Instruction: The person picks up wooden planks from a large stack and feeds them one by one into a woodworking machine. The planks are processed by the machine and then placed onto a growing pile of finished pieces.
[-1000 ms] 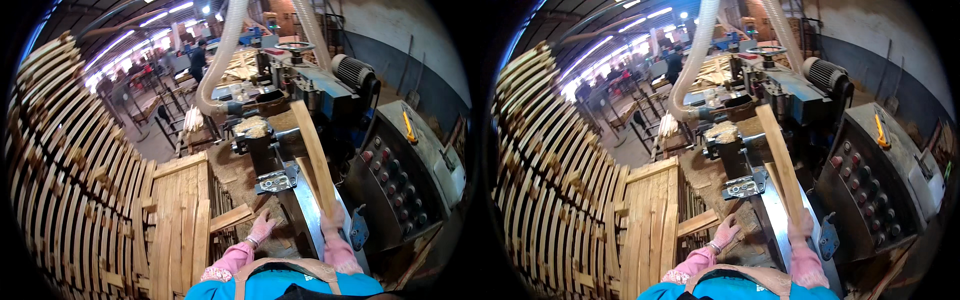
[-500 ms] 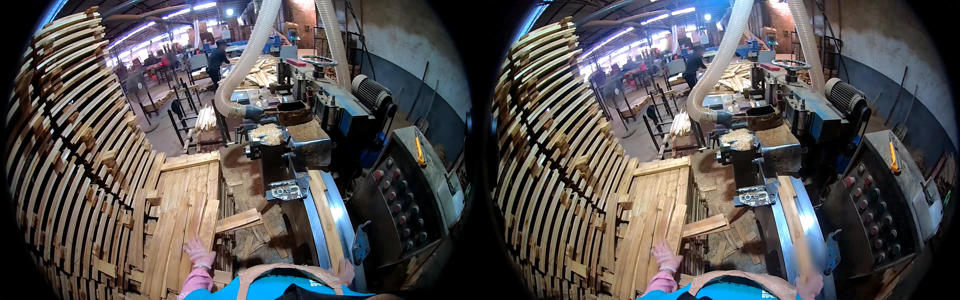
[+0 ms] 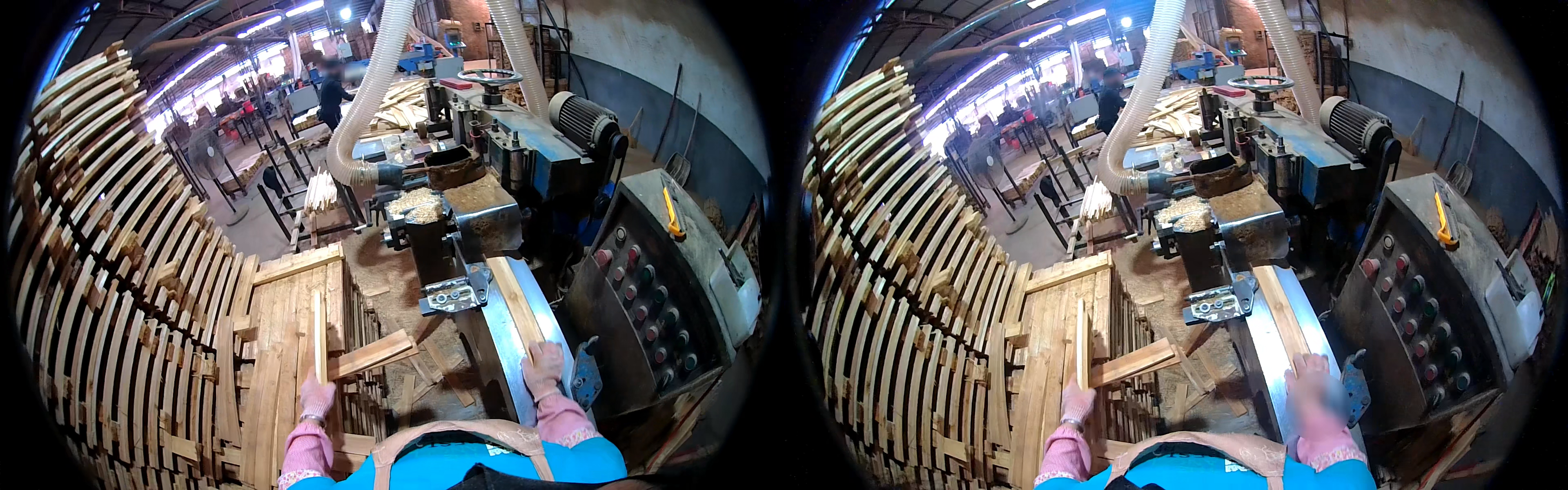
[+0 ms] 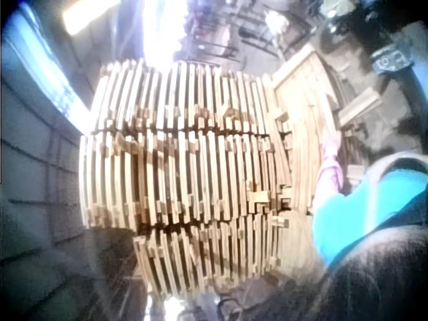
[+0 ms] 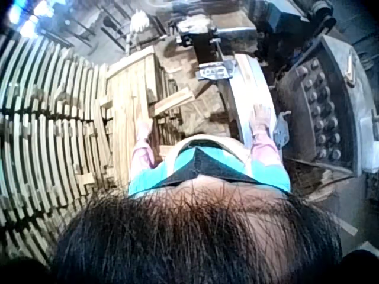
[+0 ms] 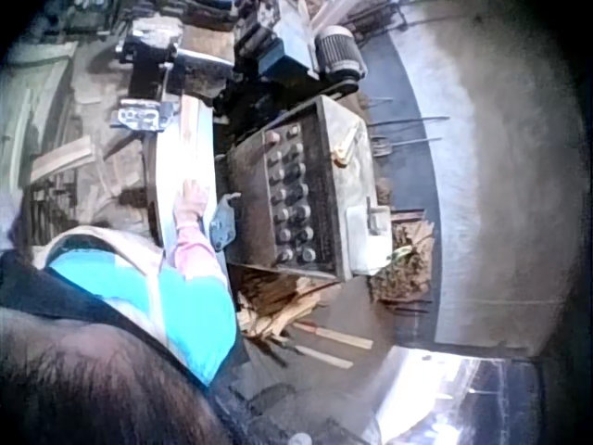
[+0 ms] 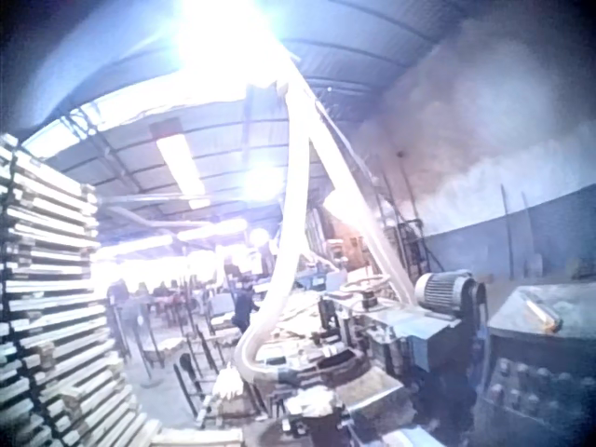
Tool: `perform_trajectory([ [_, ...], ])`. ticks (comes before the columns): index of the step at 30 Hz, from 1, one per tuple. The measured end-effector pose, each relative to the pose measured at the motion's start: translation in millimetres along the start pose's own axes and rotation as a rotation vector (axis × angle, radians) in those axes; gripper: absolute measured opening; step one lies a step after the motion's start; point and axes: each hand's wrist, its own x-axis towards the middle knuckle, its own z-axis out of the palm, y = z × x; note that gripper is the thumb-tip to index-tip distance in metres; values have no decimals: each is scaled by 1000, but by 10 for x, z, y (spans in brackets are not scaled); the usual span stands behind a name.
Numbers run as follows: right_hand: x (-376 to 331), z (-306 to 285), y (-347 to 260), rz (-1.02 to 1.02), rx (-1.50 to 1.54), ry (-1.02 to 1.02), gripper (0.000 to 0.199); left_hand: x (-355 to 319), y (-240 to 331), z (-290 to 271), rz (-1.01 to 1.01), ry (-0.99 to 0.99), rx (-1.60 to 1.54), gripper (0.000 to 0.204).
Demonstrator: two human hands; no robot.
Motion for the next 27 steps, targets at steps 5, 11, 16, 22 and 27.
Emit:
perform_trajectory([
  [5,541,522,20,93,31,-147,33,293,1334,5,-20,-42,-751,37],
  [11,677,230,-990,138,1031,-403,82,133,2630,1042,166,-286,-1229,28],
  [16,-211,-758,-843,402,536,-401,81,-522,2738,1888,269,-902,-1114,55],
  [22,-1527,-1399,-283,866,-5,-607,67,-743,1629,2225,203,-991,-702,70],
  [27,-920,-1145,-453,612,-18,-348,66,-465,946,2648,69,-926,-807,66],
])
